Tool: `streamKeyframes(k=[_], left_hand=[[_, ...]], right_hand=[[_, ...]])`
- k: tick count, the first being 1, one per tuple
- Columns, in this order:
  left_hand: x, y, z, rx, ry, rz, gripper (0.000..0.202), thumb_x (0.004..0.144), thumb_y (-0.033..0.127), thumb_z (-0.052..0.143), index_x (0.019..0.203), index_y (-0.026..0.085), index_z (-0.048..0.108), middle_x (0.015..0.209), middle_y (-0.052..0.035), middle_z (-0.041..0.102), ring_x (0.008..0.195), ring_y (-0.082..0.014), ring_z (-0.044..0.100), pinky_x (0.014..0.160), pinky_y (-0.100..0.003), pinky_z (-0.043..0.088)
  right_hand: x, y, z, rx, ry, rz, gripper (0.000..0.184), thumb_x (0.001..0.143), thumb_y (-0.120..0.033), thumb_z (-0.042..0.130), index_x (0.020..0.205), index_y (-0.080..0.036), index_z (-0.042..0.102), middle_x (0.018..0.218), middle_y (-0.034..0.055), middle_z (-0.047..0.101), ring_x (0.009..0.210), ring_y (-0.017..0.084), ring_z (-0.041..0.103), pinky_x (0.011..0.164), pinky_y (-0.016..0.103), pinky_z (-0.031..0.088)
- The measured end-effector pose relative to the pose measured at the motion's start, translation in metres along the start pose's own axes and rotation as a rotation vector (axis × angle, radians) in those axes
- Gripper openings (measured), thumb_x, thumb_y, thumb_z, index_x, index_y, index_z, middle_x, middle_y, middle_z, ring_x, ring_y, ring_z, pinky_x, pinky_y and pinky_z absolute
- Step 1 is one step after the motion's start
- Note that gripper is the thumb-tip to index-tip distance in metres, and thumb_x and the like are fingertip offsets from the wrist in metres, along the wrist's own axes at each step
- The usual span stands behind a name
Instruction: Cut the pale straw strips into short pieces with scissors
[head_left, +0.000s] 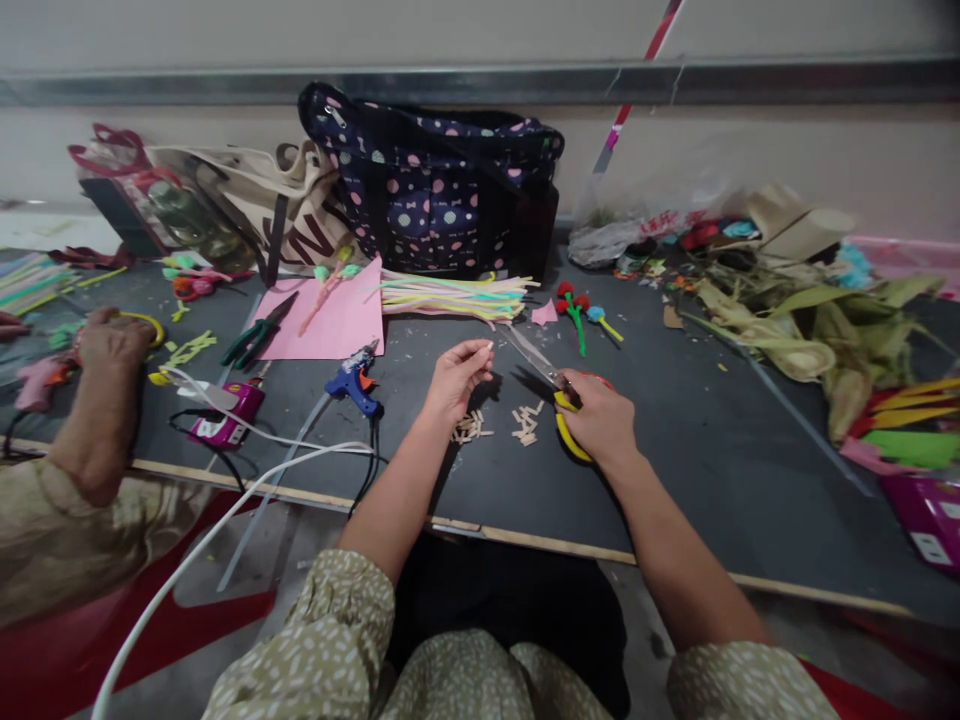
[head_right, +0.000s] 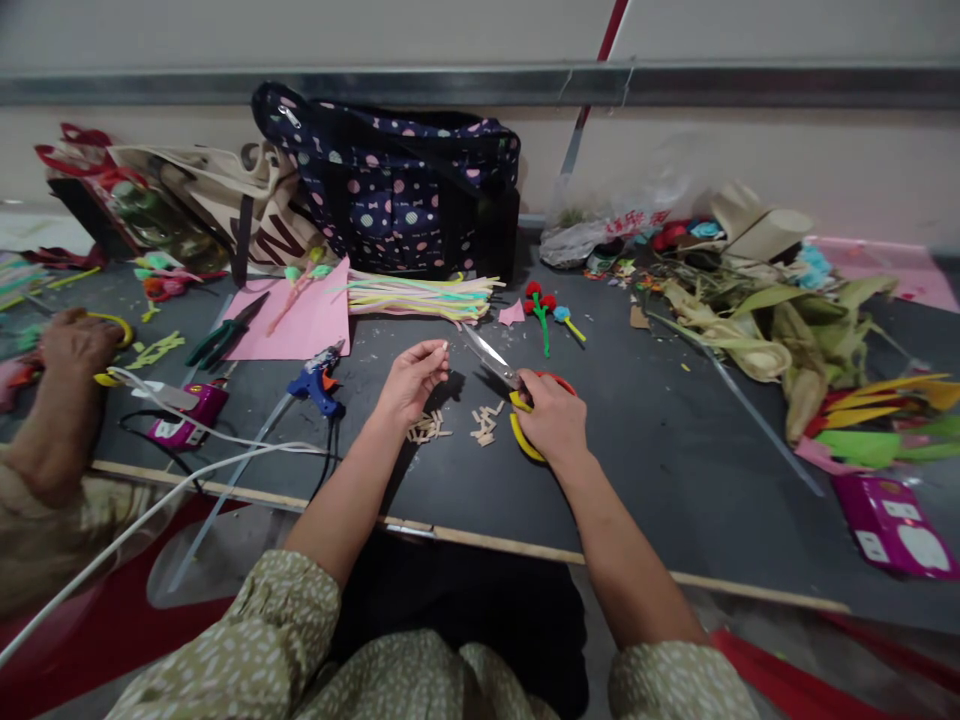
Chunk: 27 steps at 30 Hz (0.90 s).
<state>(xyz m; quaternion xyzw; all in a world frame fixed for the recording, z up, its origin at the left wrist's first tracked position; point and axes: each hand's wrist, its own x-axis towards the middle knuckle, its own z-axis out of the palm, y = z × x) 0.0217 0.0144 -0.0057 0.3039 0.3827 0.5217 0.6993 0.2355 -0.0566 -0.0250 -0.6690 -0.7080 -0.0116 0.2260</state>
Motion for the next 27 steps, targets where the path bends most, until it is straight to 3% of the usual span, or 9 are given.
streamKeyframes(k=[8, 17, 27], left_hand=[[0.000, 0.002, 0.001, -0.092, 0.005, -0.059, 0.028, 0.064, 0.021, 0.080, 0.088, 0.015, 0.067, 0.071, 0.0019, 0.064, 0.061, -0.0057, 0.060, 0.056, -0.017, 0.050], [0.000, 0.001, 0.004, -0.116, -0.004, -0.067, 0.026, 0.064, 0.020, 0.080, 0.086, 0.015, 0.066, 0.064, 0.0027, 0.062, 0.059, -0.0062, 0.061, 0.058, -0.017, 0.052], [0.000, -0.003, 0.004, -0.097, 0.012, -0.034, 0.028, 0.063, 0.022, 0.080, 0.085, 0.015, 0.065, 0.072, 0.0008, 0.066, 0.060, -0.0068, 0.061, 0.060, -0.019, 0.053]], right_hand=[[-0.002, -0.005, -0.001, -0.002, -0.023, -0.098, 0.034, 0.081, -0.023, 0.049, 0.112, -0.023, 0.063, 0.092, 0.0028, 0.068, 0.085, 0.016, 0.060, 0.069, 0.025, 0.040], [-0.003, -0.009, 0.000, -0.056, -0.028, -0.109, 0.032, 0.083, -0.025, 0.046, 0.110, -0.024, 0.064, 0.090, 0.0026, 0.067, 0.082, 0.015, 0.058, 0.063, 0.025, 0.035], [-0.003, -0.010, 0.000, -0.061, -0.017, -0.135, 0.032, 0.084, -0.024, 0.046, 0.110, -0.023, 0.064, 0.090, 0.0031, 0.067, 0.081, 0.015, 0.057, 0.062, 0.026, 0.033]])
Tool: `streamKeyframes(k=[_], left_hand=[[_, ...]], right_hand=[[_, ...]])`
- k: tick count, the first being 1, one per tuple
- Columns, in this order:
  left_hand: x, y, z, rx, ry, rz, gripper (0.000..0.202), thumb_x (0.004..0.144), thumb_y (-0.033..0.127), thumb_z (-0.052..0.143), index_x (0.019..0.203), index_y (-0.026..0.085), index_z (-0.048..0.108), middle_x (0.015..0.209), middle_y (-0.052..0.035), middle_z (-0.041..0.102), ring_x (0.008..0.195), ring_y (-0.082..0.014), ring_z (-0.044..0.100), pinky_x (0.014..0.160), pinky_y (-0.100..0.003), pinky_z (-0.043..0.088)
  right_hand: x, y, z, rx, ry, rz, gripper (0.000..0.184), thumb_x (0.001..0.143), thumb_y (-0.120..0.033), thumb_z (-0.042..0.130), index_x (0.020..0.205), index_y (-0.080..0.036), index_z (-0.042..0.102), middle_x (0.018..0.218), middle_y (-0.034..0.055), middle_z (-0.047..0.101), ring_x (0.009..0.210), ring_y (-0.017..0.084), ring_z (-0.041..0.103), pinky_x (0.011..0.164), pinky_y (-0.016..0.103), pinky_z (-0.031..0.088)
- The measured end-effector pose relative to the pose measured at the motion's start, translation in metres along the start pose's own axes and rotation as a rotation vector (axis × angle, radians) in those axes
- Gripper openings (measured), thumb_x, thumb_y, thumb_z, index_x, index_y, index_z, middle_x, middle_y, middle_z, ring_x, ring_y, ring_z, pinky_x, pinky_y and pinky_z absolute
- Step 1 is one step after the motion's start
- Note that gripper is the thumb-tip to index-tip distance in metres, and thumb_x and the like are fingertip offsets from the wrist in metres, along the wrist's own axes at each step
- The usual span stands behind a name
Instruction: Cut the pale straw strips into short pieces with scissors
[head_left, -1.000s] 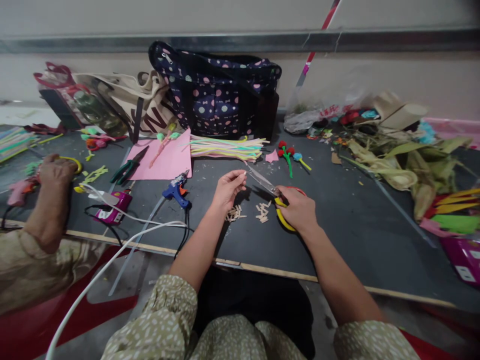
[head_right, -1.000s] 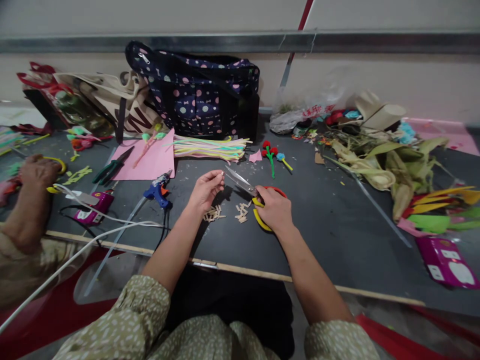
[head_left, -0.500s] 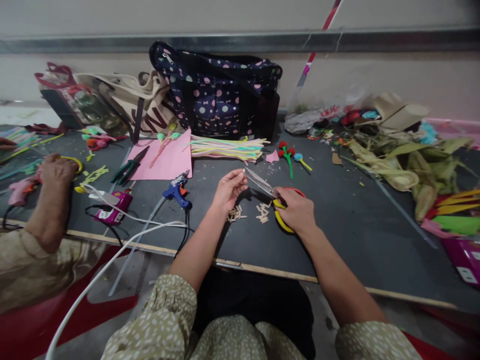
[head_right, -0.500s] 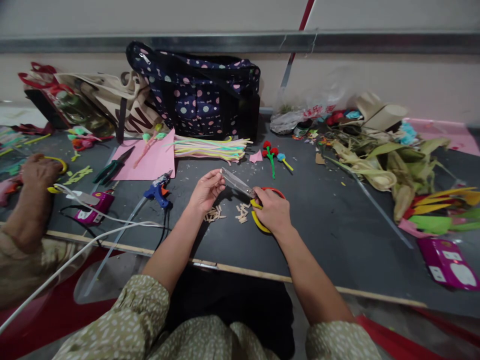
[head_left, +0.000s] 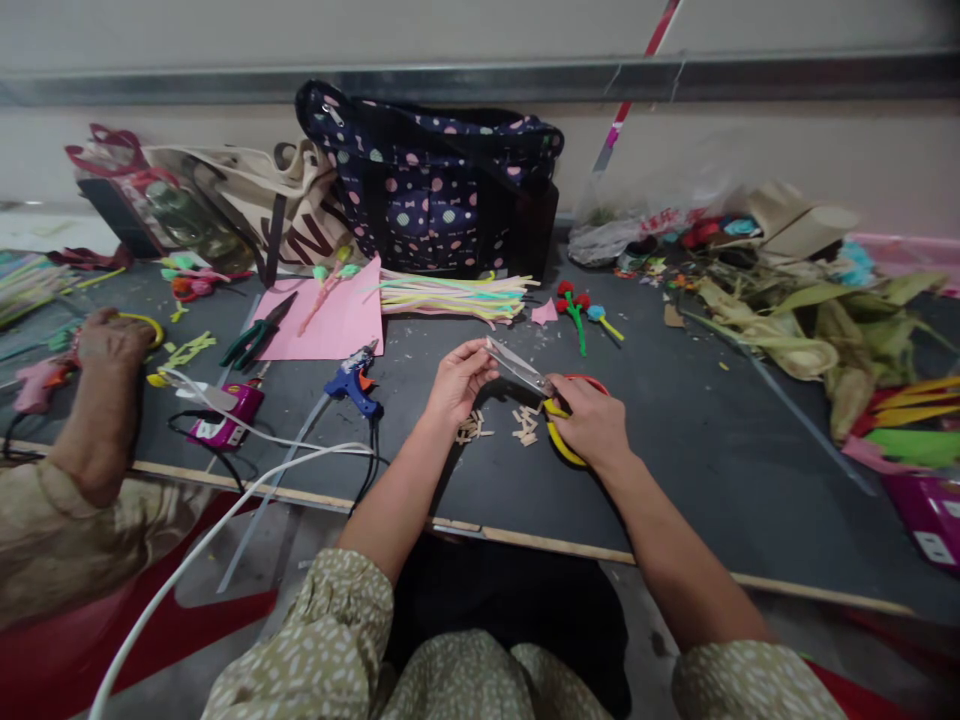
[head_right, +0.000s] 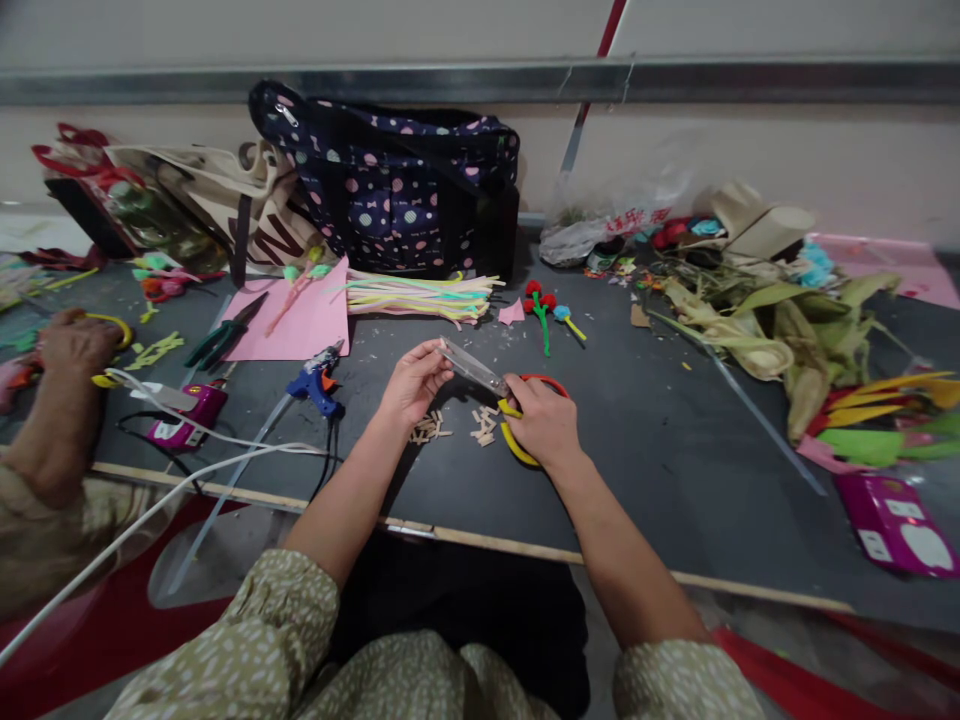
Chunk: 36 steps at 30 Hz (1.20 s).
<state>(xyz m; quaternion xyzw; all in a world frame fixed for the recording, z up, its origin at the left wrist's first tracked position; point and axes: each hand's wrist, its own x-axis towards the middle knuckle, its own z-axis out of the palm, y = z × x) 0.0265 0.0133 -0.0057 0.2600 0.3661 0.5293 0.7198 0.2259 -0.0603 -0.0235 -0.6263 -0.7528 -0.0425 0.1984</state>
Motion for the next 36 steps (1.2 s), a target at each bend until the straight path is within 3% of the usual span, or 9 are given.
streamKeyframes(k=[15, 29, 36], left_hand=[[-0.0010, 0.0001, 0.0023, -0.007, 0.034, -0.021, 0.024, 0.066, 0.019, 0.077, 0.086, 0.015, 0.065, 0.066, 0.0019, 0.063, 0.061, -0.0073, 0.061, 0.061, -0.019, 0.052], [-0.0001, -0.0003, 0.0026, -0.122, 0.042, -0.050, 0.019, 0.068, 0.011, 0.073, 0.086, 0.012, 0.067, 0.064, 0.0004, 0.065, 0.058, -0.0066, 0.062, 0.060, -0.017, 0.053], [-0.0014, 0.0012, 0.0038, -0.133, 0.066, -0.059, 0.015, 0.071, 0.009, 0.070, 0.085, 0.013, 0.067, 0.064, 0.0003, 0.065, 0.058, -0.0066, 0.062, 0.060, -0.016, 0.052]], right_hand=[[-0.0015, 0.0000, 0.0013, -0.046, -0.003, 0.003, 0.034, 0.083, -0.025, 0.046, 0.111, -0.024, 0.064, 0.088, 0.0026, 0.067, 0.077, 0.015, 0.056, 0.059, 0.026, 0.030], [-0.0021, 0.0006, 0.0049, -0.078, 0.103, -0.041, 0.032, 0.084, -0.025, 0.049, 0.111, -0.022, 0.065, 0.082, 0.0010, 0.066, 0.075, 0.013, 0.056, 0.059, 0.024, 0.029], [-0.0020, 0.0005, 0.0043, -0.060, 0.089, -0.033, 0.031, 0.085, -0.025, 0.047, 0.110, -0.022, 0.066, 0.083, 0.0017, 0.066, 0.073, 0.013, 0.055, 0.058, 0.025, 0.028]])
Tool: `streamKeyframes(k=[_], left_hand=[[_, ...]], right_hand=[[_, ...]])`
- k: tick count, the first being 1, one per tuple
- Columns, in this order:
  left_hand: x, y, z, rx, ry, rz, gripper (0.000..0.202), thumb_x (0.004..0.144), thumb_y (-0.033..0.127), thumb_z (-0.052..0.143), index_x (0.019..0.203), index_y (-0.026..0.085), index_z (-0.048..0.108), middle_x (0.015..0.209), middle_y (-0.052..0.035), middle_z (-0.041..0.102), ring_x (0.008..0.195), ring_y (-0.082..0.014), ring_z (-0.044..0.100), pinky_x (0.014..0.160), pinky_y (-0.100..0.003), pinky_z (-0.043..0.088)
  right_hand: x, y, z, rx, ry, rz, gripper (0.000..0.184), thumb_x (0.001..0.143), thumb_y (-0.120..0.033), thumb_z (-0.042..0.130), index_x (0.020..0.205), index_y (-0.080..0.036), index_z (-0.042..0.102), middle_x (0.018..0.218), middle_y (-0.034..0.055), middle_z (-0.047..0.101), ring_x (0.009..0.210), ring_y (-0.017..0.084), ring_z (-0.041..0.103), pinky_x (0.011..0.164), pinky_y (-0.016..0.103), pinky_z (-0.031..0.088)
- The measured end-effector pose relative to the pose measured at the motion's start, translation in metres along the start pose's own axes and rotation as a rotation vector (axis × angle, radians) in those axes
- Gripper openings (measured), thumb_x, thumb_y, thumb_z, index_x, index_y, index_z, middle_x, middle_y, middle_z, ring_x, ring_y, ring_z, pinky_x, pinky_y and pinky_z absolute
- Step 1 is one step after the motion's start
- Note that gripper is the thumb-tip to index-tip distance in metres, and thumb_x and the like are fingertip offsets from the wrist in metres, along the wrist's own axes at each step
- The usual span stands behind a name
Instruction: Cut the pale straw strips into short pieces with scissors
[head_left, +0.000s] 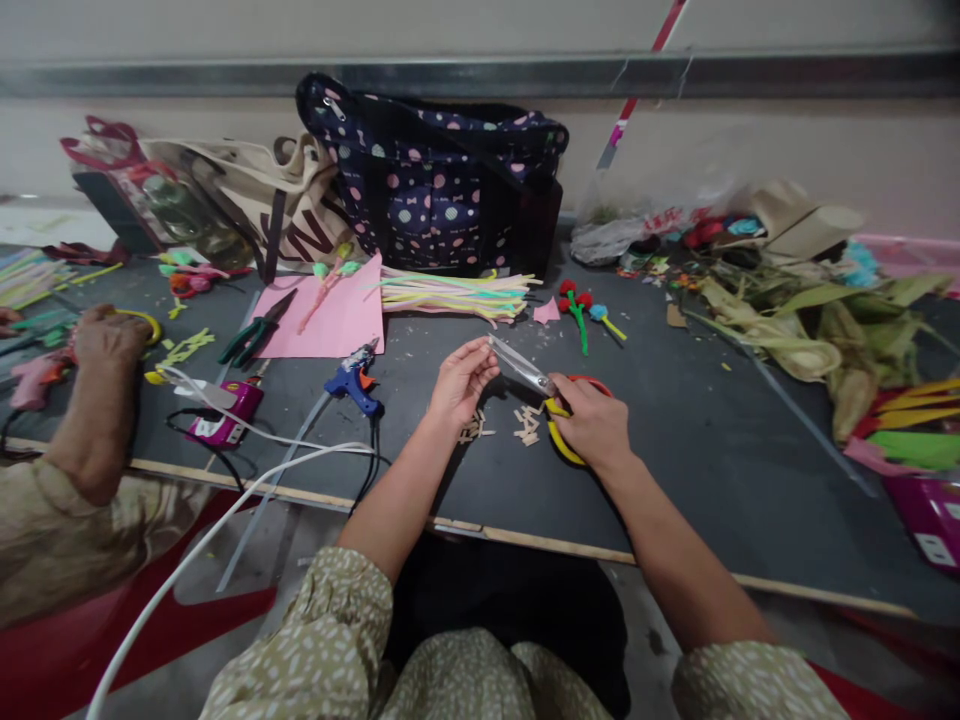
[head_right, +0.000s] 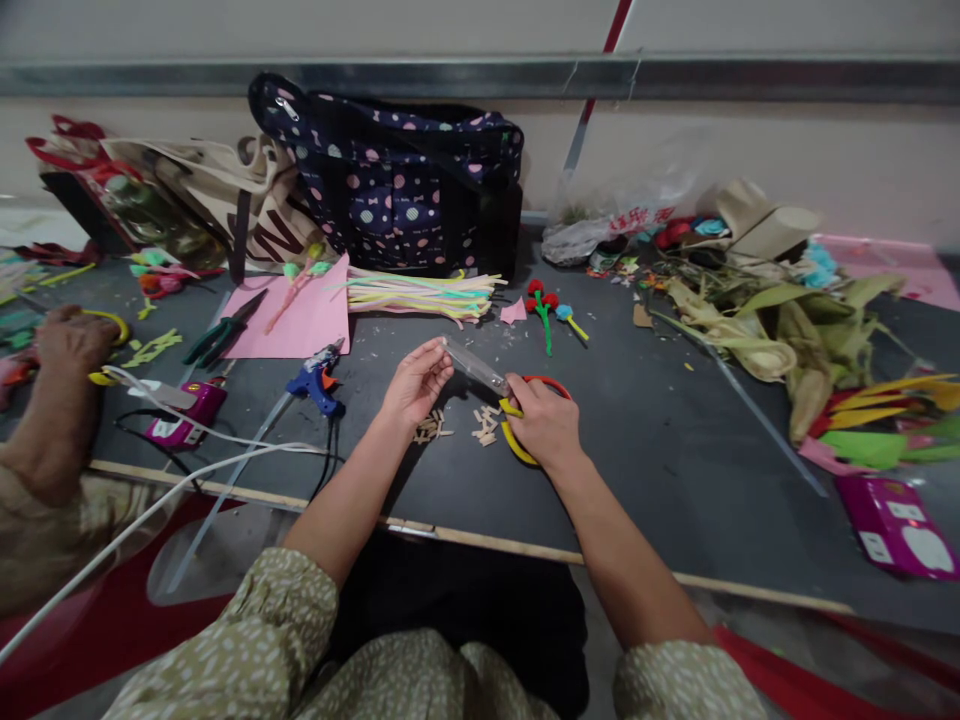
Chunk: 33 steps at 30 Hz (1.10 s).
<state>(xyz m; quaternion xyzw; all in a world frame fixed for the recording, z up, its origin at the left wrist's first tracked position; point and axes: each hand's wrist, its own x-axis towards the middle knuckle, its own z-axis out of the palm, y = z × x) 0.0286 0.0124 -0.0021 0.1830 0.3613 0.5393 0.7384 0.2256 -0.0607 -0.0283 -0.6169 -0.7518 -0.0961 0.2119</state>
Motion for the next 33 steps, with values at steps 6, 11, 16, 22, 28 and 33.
streamKeyframes(k=[6, 11, 16, 22, 28, 33], left_hand=[[0.0000, 0.0000, 0.0000, 0.002, -0.006, 0.004, 0.015, 0.071, 0.010, 0.070, 0.086, 0.011, 0.067, 0.064, -0.0002, 0.064, 0.058, -0.0070, 0.062, 0.059, -0.017, 0.053], [-0.0007, -0.0008, 0.0001, 0.039, -0.026, 0.022, 0.018, 0.068, 0.010, 0.073, 0.085, 0.011, 0.067, 0.064, -0.0002, 0.064, 0.058, -0.0075, 0.062, 0.058, -0.017, 0.053], [-0.0007, -0.0027, -0.0011, 0.079, -0.026, 0.022, 0.018, 0.066, 0.012, 0.074, 0.083, 0.012, 0.067, 0.064, 0.0004, 0.064, 0.059, -0.0082, 0.063, 0.058, -0.018, 0.053], [0.0013, -0.0027, -0.0028, 0.041, -0.023, 0.000, 0.018, 0.067, 0.010, 0.073, 0.083, 0.011, 0.065, 0.064, -0.0002, 0.064, 0.058, -0.0082, 0.062, 0.057, -0.018, 0.053], [0.0023, -0.0021, -0.0051, -0.039, -0.002, -0.101, 0.016, 0.070, 0.012, 0.072, 0.083, 0.013, 0.063, 0.065, 0.0010, 0.065, 0.060, -0.0068, 0.062, 0.061, -0.017, 0.052], [0.0028, -0.0036, -0.0063, -0.067, 0.005, -0.161, 0.012, 0.072, 0.010, 0.069, 0.081, 0.013, 0.062, 0.061, 0.0017, 0.062, 0.057, -0.0058, 0.060, 0.058, -0.015, 0.050]], right_hand=[[0.0004, 0.0001, 0.0006, -0.012, -0.025, 0.003, 0.031, 0.084, -0.024, 0.047, 0.109, -0.022, 0.066, 0.082, 0.0023, 0.066, 0.073, 0.013, 0.054, 0.058, 0.024, 0.028], [0.0012, -0.0001, -0.0005, -0.016, -0.030, -0.001, 0.031, 0.083, -0.024, 0.049, 0.108, -0.022, 0.066, 0.082, 0.0017, 0.066, 0.073, 0.013, 0.054, 0.058, 0.024, 0.028], [0.0009, 0.0000, -0.0003, -0.028, -0.035, 0.002, 0.031, 0.084, -0.025, 0.048, 0.110, -0.022, 0.065, 0.083, 0.0020, 0.066, 0.073, 0.013, 0.054, 0.058, 0.024, 0.028], [0.0002, -0.0002, 0.0006, -0.025, -0.037, 0.008, 0.034, 0.083, -0.025, 0.047, 0.112, -0.022, 0.065, 0.082, 0.0033, 0.065, 0.074, 0.014, 0.053, 0.059, 0.025, 0.027], [0.0003, -0.0012, -0.0001, -0.023, -0.026, 0.010, 0.033, 0.085, -0.025, 0.046, 0.111, -0.022, 0.065, 0.081, 0.0022, 0.064, 0.074, 0.013, 0.053, 0.059, 0.025, 0.027], [0.0013, -0.0010, -0.0006, -0.057, -0.016, -0.003, 0.034, 0.085, -0.026, 0.045, 0.113, -0.022, 0.065, 0.080, 0.0026, 0.065, 0.074, 0.014, 0.054, 0.058, 0.025, 0.027]])
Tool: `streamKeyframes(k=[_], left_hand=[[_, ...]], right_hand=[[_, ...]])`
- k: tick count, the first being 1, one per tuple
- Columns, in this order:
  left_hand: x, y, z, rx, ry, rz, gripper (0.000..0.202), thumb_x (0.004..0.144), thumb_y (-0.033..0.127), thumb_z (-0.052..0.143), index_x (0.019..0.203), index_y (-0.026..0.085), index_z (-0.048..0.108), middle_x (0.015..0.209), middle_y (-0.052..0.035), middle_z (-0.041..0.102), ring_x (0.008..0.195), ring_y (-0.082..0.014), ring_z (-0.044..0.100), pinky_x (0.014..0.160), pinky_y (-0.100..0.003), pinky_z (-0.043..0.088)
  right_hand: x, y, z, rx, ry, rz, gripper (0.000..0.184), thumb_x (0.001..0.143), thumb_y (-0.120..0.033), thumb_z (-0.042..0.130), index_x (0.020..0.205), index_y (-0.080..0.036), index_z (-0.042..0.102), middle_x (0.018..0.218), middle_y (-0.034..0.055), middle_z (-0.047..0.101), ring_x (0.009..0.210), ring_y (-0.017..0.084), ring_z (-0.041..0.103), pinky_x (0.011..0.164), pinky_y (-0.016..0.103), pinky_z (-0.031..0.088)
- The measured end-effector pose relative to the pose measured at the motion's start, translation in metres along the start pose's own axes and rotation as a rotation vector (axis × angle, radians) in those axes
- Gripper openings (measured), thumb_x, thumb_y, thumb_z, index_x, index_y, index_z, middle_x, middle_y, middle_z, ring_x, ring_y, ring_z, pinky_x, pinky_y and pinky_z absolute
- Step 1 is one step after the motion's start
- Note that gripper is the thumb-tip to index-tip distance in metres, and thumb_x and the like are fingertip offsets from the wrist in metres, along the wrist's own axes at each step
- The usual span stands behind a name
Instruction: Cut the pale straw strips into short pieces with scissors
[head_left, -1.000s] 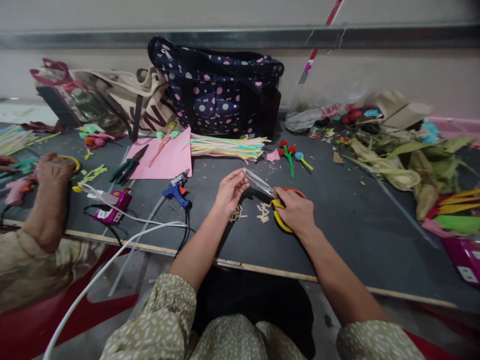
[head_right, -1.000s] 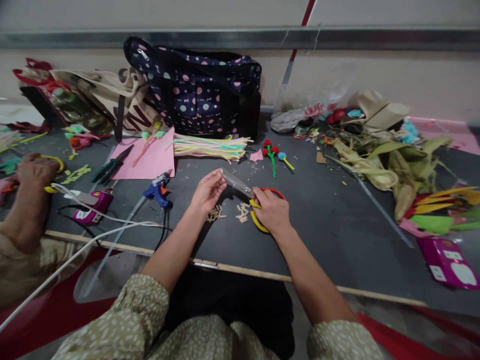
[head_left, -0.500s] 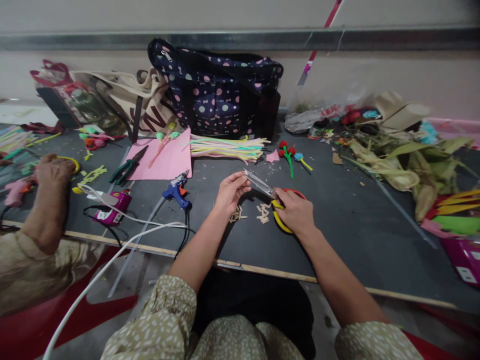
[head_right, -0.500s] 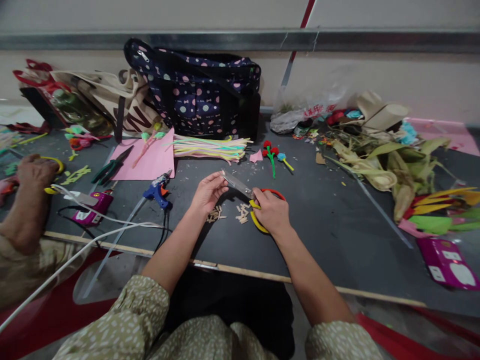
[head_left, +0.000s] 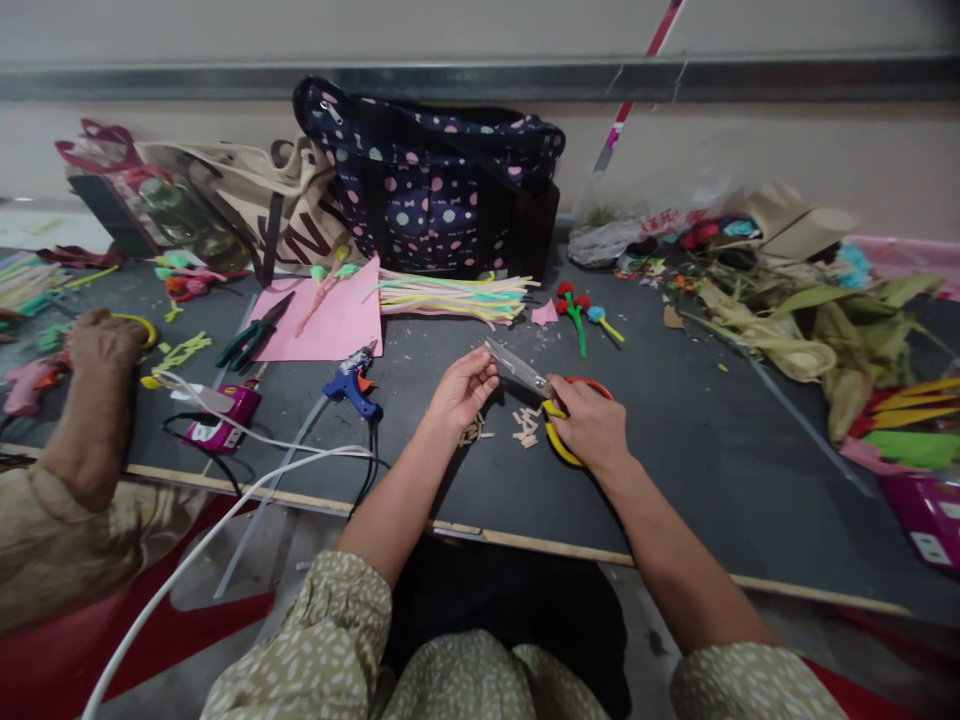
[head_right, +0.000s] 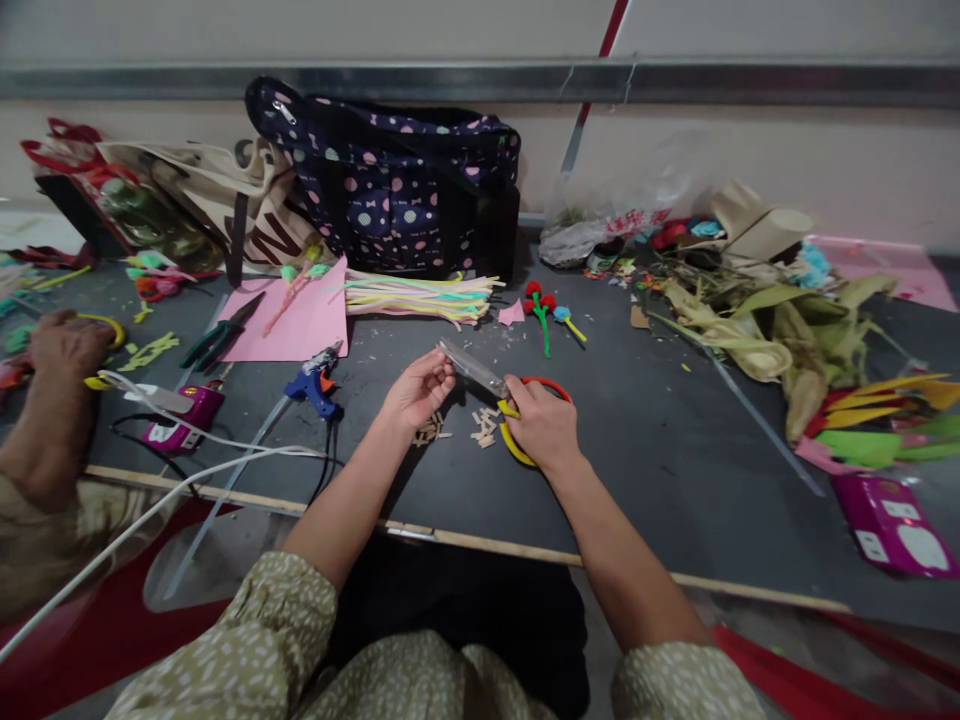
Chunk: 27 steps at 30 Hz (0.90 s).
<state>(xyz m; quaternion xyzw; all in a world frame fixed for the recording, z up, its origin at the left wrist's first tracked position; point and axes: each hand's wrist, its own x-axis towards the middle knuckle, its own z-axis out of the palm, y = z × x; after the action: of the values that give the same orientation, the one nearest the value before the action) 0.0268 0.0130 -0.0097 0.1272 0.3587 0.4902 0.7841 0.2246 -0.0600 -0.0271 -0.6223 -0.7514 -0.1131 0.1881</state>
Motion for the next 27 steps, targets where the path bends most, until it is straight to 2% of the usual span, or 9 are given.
streamKeyframes(k=[27], left_hand=[[-0.0037, 0.0010, 0.0053, -0.023, 0.009, -0.013, 0.010, 0.072, 0.006, 0.067, 0.079, 0.012, 0.063, 0.065, -0.0001, 0.063, 0.055, -0.0054, 0.059, 0.057, -0.016, 0.049]], right_hand=[[-0.0019, -0.0011, -0.0006, 0.002, -0.033, -0.004, 0.034, 0.085, -0.027, 0.046, 0.113, -0.022, 0.064, 0.079, 0.0021, 0.064, 0.072, 0.014, 0.053, 0.058, 0.026, 0.027]])
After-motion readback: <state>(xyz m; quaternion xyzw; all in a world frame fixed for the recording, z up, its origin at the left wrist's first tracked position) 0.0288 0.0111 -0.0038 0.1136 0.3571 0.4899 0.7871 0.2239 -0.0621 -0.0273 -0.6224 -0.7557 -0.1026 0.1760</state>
